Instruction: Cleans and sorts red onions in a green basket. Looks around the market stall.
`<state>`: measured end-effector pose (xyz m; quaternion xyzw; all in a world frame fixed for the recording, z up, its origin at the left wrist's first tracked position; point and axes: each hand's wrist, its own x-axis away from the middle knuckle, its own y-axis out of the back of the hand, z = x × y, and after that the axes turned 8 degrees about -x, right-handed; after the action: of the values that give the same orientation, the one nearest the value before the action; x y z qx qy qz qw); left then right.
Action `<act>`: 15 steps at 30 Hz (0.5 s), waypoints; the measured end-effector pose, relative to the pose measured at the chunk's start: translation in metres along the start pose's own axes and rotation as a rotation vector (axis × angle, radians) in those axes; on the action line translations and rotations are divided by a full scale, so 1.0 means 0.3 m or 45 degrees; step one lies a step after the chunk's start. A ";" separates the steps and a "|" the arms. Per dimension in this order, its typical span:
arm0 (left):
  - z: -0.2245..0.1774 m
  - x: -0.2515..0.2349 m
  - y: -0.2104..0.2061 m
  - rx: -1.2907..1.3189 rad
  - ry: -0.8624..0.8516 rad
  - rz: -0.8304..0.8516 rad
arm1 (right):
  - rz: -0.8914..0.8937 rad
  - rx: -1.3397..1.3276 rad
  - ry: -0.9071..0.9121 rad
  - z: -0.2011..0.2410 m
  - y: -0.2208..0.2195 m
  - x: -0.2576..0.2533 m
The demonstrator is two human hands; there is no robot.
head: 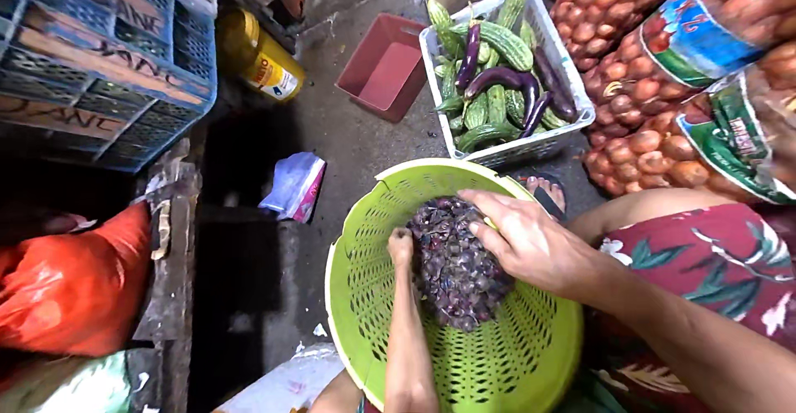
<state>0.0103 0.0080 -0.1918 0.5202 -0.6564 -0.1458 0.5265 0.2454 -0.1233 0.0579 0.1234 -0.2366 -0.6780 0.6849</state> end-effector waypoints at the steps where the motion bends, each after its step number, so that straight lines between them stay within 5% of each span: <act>1: -0.015 -0.012 -0.010 -0.340 -0.052 0.057 | 0.018 -0.008 -0.024 0.005 0.002 -0.003; 4: -0.022 -0.055 -0.073 -0.799 -0.082 0.151 | 0.096 -0.034 -0.086 0.017 0.001 -0.023; 12: 0.049 -0.066 -0.083 -0.968 -0.515 0.242 | 0.266 -0.065 -0.026 0.048 -0.023 -0.034; 15: 0.046 0.019 -0.096 -0.872 -0.499 0.077 | 0.259 -0.110 0.002 0.040 -0.013 -0.028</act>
<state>0.0145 -0.0134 -0.2155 0.2574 -0.6729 -0.4371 0.5384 0.2364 -0.1133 0.0648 0.0696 -0.2179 -0.6146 0.7549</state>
